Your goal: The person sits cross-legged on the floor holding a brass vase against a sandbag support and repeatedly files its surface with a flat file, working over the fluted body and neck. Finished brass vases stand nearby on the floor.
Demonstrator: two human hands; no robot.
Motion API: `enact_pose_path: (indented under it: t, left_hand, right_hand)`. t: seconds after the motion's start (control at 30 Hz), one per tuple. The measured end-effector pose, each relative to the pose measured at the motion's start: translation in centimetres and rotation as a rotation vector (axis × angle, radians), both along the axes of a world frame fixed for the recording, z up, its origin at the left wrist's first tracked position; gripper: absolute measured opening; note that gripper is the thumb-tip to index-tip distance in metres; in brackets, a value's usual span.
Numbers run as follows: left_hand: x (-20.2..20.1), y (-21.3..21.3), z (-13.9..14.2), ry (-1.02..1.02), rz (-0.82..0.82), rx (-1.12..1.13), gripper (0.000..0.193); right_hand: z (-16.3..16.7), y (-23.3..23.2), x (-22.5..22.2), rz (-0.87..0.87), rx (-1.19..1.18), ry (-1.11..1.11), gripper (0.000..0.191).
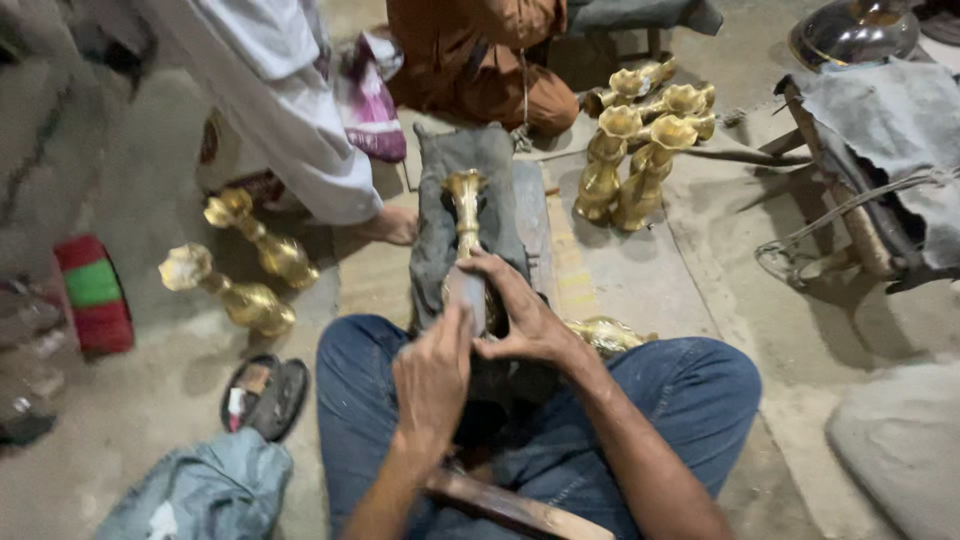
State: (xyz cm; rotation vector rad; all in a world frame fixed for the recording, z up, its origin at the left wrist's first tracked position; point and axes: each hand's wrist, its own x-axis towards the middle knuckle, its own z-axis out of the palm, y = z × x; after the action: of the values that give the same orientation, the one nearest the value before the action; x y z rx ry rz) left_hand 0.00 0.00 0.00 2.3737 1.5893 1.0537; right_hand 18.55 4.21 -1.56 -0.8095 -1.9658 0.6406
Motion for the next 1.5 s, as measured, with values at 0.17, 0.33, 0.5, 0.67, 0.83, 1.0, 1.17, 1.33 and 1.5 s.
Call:
enact_pose_path:
  t: [0.17, 0.33, 0.5, 0.67, 0.83, 1.0, 1.17, 1.33, 1.5]
  left_hand:
    - [0.6, 0.7, 1.3, -0.035, 0.003, -0.026, 0.019]
    - [0.3, -0.6, 1.4, -0.013, 0.023, -0.024, 0.021]
    - [0.5, 1.5, 1.5, -0.037, -0.004, -0.062, 0.021]
    - [0.0, 0.4, 1.3, -0.027, 0.015, -0.021, 0.023]
    - [0.4, 0.9, 2.9, -0.061, -0.009, -0.003, 0.02]
    - [0.5, -0.2, 2.3, -0.064, -0.009, -0.044, 0.022]
    - [0.8, 0.5, 2.1, -0.018, -0.004, -0.031, 0.018]
    - [0.7, 0.3, 2.5, -0.007, -0.011, -0.038, 0.017]
    - [0.8, 0.1, 2.2, 0.015, 0.016, -0.053, 0.018]
  right_hand:
    - [0.5, -0.7, -0.5, -0.051, 0.018, -0.008, 0.098]
    - [0.5, -1.3, -1.5, -0.106, 0.029, 0.029, 0.101]
    - [0.3, -1.4, -1.6, -0.143, 0.062, 0.023, 0.101]
    - [0.4, -1.2, -0.7, -0.094, 0.072, -0.022, 0.095]
    - [0.3, -0.9, -0.5, -0.075, 0.01, 0.0, 0.092]
    - [0.0, -0.7, -0.7, -0.011, 0.031, 0.055, 0.094]
    - [0.1, -0.5, -0.8, -0.02, 0.035, 0.016, 0.1]
    - [0.2, -0.2, -1.0, -0.031, 0.048, 0.011, 0.099]
    - [0.3, -0.6, -1.1, -0.071, 0.022, 0.002, 0.096]
